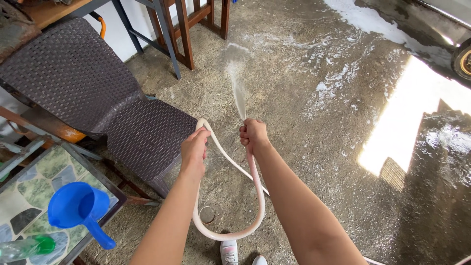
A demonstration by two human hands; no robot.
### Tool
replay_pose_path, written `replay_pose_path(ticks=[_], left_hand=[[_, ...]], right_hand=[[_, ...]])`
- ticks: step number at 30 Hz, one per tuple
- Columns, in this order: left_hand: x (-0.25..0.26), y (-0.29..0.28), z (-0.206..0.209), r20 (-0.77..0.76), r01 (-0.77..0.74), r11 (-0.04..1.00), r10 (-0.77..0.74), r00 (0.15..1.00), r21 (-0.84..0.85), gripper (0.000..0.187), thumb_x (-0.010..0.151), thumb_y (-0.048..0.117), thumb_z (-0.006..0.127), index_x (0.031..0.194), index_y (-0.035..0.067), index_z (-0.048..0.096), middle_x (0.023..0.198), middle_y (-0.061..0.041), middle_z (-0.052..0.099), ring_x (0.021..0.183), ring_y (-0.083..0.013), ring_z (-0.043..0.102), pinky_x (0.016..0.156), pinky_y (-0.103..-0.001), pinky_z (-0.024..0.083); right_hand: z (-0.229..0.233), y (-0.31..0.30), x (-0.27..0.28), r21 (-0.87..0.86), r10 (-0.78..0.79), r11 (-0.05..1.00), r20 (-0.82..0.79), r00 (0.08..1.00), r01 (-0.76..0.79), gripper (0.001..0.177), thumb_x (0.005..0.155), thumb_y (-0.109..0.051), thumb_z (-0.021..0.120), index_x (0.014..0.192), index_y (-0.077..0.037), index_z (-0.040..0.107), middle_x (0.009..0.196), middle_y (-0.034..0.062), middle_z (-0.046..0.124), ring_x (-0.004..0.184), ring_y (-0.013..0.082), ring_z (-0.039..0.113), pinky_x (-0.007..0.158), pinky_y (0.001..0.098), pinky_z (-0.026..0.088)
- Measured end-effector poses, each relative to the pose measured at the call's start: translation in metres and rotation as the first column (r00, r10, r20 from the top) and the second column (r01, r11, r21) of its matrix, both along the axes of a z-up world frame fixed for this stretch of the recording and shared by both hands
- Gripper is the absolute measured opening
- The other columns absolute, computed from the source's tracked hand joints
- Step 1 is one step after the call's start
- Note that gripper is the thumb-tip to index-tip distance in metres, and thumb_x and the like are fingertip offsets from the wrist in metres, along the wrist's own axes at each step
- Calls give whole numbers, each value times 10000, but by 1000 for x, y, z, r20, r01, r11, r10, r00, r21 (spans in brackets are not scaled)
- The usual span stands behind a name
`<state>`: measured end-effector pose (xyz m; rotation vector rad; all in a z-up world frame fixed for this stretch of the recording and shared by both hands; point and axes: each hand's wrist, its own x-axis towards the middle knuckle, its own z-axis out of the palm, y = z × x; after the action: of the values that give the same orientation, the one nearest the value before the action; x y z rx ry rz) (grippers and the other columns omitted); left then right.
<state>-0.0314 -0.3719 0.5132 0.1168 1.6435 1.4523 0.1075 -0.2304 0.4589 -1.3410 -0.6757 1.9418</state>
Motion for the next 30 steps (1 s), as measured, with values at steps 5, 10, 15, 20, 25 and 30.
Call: replay_pose_path(ticks=[5, 10, 15, 20, 25, 30], left_hand=[[-10, -11, 8, 1, -29, 1000, 29, 1000, -4, 489, 831, 189, 715, 1305, 69, 712, 818, 33, 551, 601, -47, 412, 525, -223, 335], [-26, -24, 14, -1, -99, 995, 99, 995, 16, 482, 828, 214, 711, 1284, 58, 715, 804, 41, 561, 604, -52, 429, 522, -225, 335], [-32, -36, 23, 6, -141, 989, 141, 990, 44, 375, 833, 259, 716, 1157, 73, 747, 793, 48, 532, 611, -41, 436, 519, -225, 339], [-26, -41, 19, 13, -142, 990, 141, 990, 28, 329, 855, 268, 727, 1086, 34, 727, 792, 40, 541, 613, -48, 444, 520, -235, 343], [-3, -36, 21, 10, -82, 997, 82, 997, -1, 341, 849, 266, 715, 1120, 65, 763, 781, 55, 538, 607, -40, 426, 533, -229, 338], [25, -24, -10, -47, 61, 998, -60, 997, 20, 448, 826, 208, 718, 1254, 86, 765, 786, 28, 508, 620, -77, 398, 555, -266, 319]], right_hand=[[9, -8, -18, -3, 36, 999, 14, 999, -36, 76, 953, -55, 482, 1024, -29, 472, 690, 80, 507, 440, 97, 352, 348, 278, 258], [22, -18, -37, 8, 12, 1000, 21, 1000, -12, 90, 956, -63, 484, 1044, -46, 480, 687, 80, 512, 434, 98, 365, 348, 275, 273], [27, -18, -43, 36, 15, 999, -7, 1000, -15, 130, 947, -42, 482, 1076, -28, 479, 694, 80, 514, 436, 98, 380, 347, 281, 277], [39, -22, -32, 40, -5, 999, -49, 999, 7, 153, 934, -35, 483, 1084, -42, 452, 690, 85, 505, 436, 98, 367, 351, 281, 262], [18, -20, 1, 31, -50, 998, -2, 999, 50, 141, 931, -36, 491, 1062, -55, 441, 689, 84, 503, 436, 98, 360, 354, 278, 254], [-15, -29, 52, -73, -153, 986, -14, 988, 152, 51, 957, -71, 479, 989, -84, 442, 692, 63, 476, 449, 91, 349, 359, 266, 246]])
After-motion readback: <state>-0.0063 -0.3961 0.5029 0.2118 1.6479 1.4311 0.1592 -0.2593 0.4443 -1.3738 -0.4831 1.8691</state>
